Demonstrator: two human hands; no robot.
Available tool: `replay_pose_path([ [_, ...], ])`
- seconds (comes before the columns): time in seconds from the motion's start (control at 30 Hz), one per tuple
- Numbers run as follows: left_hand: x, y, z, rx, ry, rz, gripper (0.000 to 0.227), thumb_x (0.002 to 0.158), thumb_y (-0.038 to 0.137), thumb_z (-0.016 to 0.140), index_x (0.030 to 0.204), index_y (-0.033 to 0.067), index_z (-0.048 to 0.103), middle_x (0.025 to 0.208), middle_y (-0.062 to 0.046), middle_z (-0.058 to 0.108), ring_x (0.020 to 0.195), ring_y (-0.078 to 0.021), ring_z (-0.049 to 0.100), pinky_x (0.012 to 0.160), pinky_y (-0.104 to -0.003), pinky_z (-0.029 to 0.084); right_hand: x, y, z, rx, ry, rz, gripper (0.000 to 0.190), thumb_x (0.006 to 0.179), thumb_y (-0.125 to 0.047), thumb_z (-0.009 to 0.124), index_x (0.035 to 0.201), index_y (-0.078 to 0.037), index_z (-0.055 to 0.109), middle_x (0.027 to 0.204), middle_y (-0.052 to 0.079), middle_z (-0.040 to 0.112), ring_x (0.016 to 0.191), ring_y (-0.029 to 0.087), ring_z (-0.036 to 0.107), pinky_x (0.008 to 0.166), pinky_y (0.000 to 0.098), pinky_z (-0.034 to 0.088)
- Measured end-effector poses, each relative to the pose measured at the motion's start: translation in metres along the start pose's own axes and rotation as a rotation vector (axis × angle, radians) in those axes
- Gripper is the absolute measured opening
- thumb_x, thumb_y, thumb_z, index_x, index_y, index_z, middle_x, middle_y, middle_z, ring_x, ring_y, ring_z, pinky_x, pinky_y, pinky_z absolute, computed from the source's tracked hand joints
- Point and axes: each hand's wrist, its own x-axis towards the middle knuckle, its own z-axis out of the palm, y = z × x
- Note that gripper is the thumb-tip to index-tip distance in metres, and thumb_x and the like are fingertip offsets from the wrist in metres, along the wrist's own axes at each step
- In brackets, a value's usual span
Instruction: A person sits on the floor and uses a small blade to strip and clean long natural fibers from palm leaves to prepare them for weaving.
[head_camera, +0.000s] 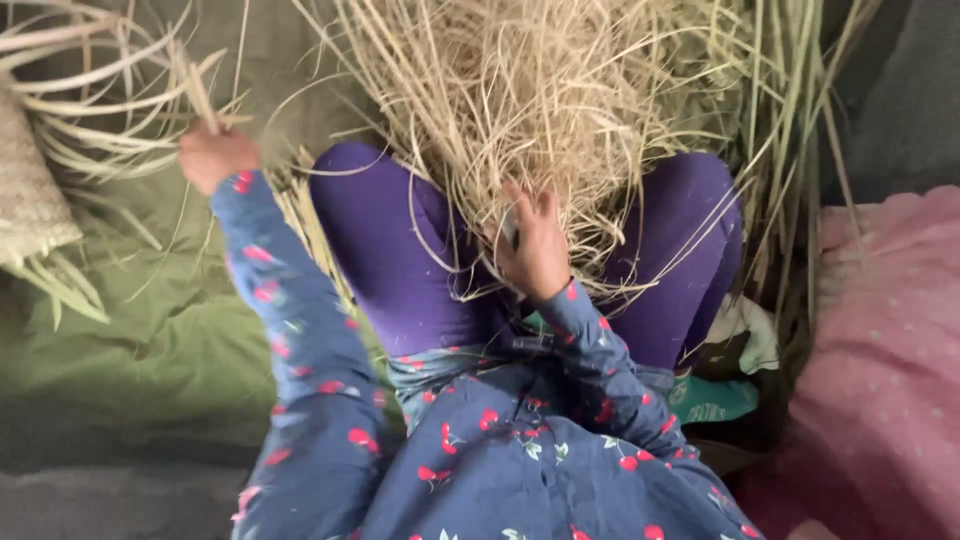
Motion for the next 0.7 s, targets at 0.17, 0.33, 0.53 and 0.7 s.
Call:
replay_pose_path([
  [0.17,0.021,0.003,0.014,0.049,-0.184,-0.021,0.019,0.069,0.023,0.067,0.083,0.0131,0.060,0.075,-0.011,0.063,0.070,-0.0297,0.063,0.060,-0.041,0.052,0.002,-0.002,-0.014,0.025,0.052,0.001,0.057,0.068,-0.015,0.065,0.118,-0.014,0.038,0.097,0.020,0.037,0.072,0.051,0.052,0.058,0.0549,0.047],
  [0.33,0.017,0.000,0.057,0.150,-0.134,0.073,0.013,0.072,0.018,0.062,0.083,0.0126,0.057,0.076,-0.009,0.062,0.069,-0.0285,0.063,0.057,-0.039,0.052,0.001,0.006,-0.005,-0.034,0.036,0.005,0.063,0.064,-0.008,0.065,0.120,-0.014,0.036,0.100,0.020,0.035,0.071,0.051,0.053,0.059,0.0551,0.048],
  [0.53,0.019,0.009,0.043,-0.025,0.162,0.209,0.024,0.069,0.009,0.059,0.085,0.0172,0.044,0.084,-0.005,0.058,0.061,-0.0293,0.064,0.053,-0.041,0.053,-0.005,0.006,-0.011,0.002,0.036,0.012,0.057,0.067,-0.011,0.062,0.119,-0.014,0.037,0.100,0.021,0.035,0.069,0.051,0.053,0.058,0.0555,0.048],
  [0.7,0.040,0.021,0.066,0.050,-0.265,0.179,0.024,0.076,0.032,0.055,0.084,0.0110,0.063,0.074,-0.015,0.062,0.070,-0.0366,0.061,0.056,-0.048,0.050,-0.008,0.011,-0.007,-0.031,0.091,-0.003,0.057,0.067,-0.013,0.063,0.118,-0.015,0.038,0.106,0.021,0.033,0.066,0.049,0.055,0.055,0.0534,0.049],
])
